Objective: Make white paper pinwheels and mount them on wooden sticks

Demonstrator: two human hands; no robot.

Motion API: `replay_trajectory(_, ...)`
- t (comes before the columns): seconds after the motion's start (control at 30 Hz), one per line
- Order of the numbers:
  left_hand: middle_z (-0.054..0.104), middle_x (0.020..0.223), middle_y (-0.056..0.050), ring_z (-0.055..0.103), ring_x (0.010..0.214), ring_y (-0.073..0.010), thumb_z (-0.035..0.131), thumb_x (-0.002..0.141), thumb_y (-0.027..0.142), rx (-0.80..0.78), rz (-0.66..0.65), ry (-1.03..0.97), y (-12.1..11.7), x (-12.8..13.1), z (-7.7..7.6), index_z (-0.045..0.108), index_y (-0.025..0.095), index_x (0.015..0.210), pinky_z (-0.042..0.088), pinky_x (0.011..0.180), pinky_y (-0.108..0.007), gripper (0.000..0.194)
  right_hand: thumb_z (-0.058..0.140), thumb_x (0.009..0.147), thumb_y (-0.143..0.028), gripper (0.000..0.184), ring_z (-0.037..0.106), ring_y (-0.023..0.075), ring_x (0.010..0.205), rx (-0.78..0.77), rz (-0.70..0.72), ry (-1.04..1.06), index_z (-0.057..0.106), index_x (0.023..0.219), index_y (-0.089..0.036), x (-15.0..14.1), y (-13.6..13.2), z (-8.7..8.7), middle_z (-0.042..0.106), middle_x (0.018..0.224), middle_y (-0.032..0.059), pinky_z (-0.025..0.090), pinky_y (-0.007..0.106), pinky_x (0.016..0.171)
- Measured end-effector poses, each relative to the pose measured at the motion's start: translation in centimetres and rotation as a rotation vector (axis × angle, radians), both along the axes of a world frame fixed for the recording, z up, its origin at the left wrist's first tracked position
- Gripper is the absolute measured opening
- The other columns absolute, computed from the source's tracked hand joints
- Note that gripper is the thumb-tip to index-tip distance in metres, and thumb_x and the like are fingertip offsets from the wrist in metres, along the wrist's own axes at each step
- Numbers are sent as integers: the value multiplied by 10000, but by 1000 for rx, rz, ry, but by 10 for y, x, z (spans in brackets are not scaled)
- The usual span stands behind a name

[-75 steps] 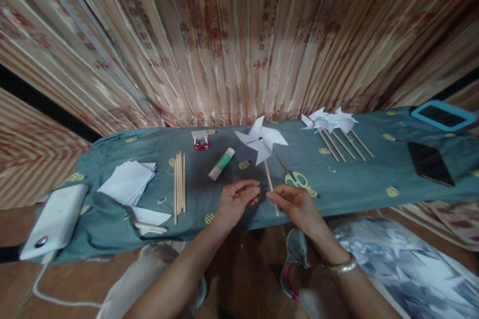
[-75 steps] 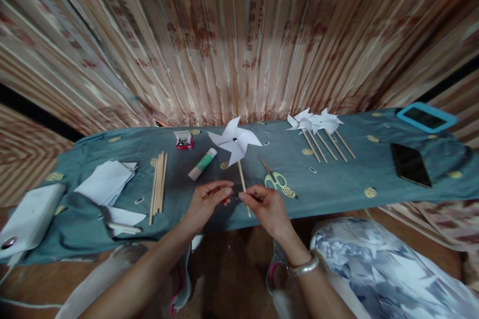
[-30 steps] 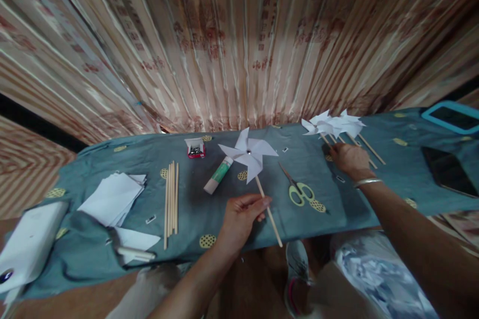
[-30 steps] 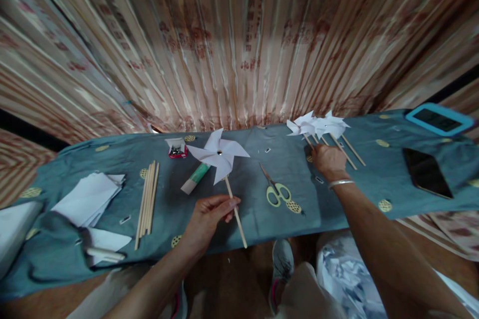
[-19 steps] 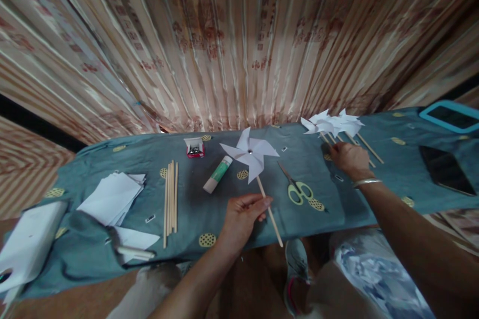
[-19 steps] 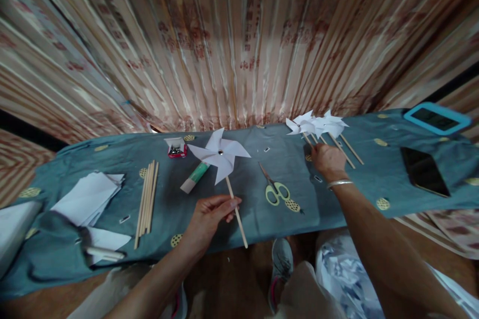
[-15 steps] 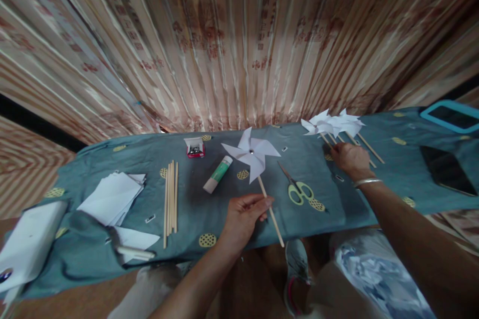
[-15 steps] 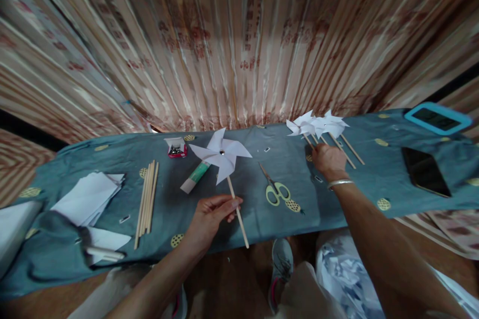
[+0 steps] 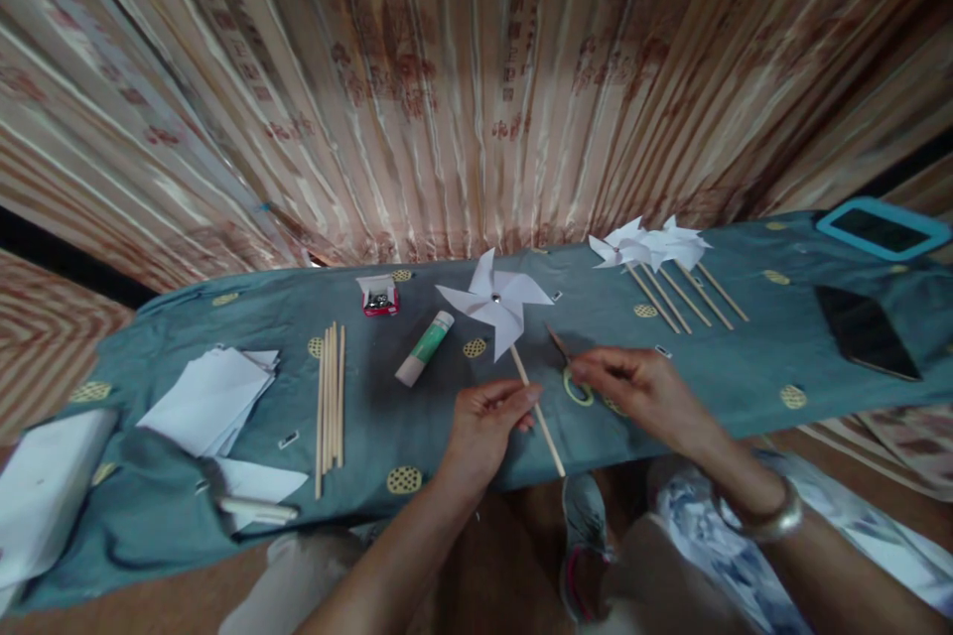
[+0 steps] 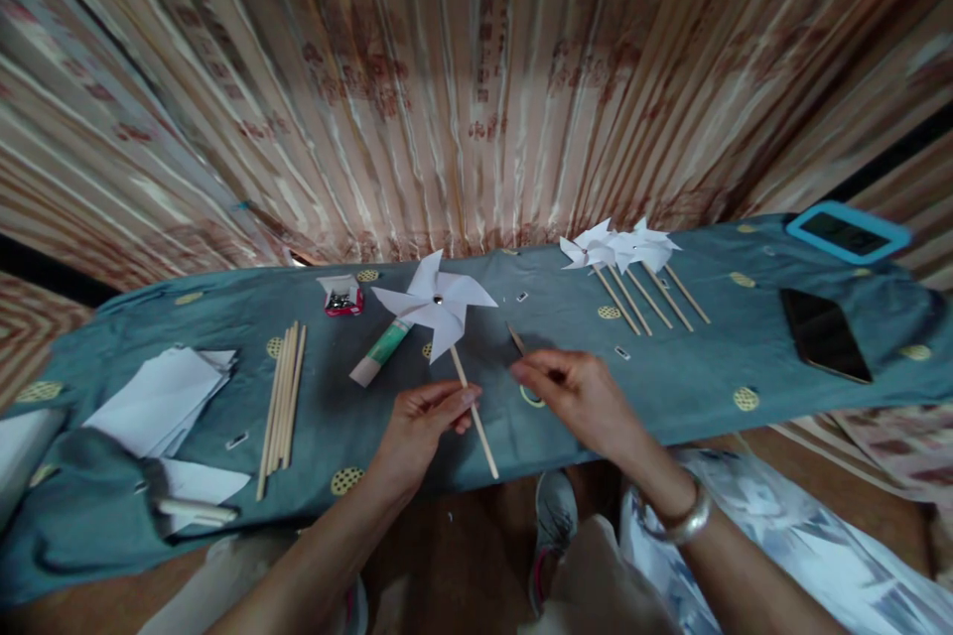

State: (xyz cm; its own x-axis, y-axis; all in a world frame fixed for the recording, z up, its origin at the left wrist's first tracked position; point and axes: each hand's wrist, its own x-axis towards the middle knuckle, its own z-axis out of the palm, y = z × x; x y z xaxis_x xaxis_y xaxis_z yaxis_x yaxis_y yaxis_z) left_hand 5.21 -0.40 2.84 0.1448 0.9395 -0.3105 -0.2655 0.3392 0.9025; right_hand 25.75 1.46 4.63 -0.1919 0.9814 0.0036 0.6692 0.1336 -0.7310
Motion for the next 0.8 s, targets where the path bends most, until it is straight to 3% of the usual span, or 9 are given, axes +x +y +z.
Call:
replay_trajectory(0.1,609,538,-6,496,518,-101,802,601,476,27,-10,-12,0,4,2,768,156,692,415,556,-238,335,587,867,-467,312,602,164,667,-154,84,220,758,826,-209,-28,-33,2,722,757,8,437,253,590)
replay_trajectory(0.2,614,548,-4,505,532,-103,794,622,455,50,-15,-20,-1,8,2,768,154,684,428,571,-237,309,621,846,-450,287,556,143,624,-196,41,295,741,767,-201,-39,-47,1,679,681,-4,405,244,574)
replay_trajectory(0.4,675,624,-17,565,559,-103,845,567,409,-42,15,-104,-3,15,-1,778,141,807,463,584,-228,365,588,857,-460,296,545,142,601,-136,-10,187,713,768,-207,-31,-48,-3,649,655,-11,397,248,576)
replay_trajectory(0.53,721,799,-35,640,643,-136,882,508,363,-76,45,-180,-3,15,-1,763,165,914,503,597,-242,467,545,858,-490,334,575,158,562,13,-133,-77,695,737,-218,7,-17,-4,640,606,-6,399,253,555)
replay_trajectory(0.63,714,762,-29,629,614,-125,893,481,341,-88,48,-196,-3,14,-1,763,158,866,500,576,-233,446,540,869,-391,262,657,205,640,99,-263,-465,725,842,-206,48,22,-9,723,717,50,411,276,598)
replay_trajectory(0.7,710,731,-26,617,594,-117,898,468,336,-95,47,-196,-2,14,-2,762,153,845,495,567,-229,440,515,891,-361,280,691,254,747,105,-282,-735,729,911,-182,71,47,-14,752,827,110,407,295,609)
replay_trajectory(0.8,705,702,-26,605,579,-111,899,467,346,-96,42,-198,-2,13,-3,761,147,829,491,568,-229,435,495,910,-363,324,698,292,778,42,-314,-868,730,939,-143,92,73,-22,752,877,170,399,314,603)
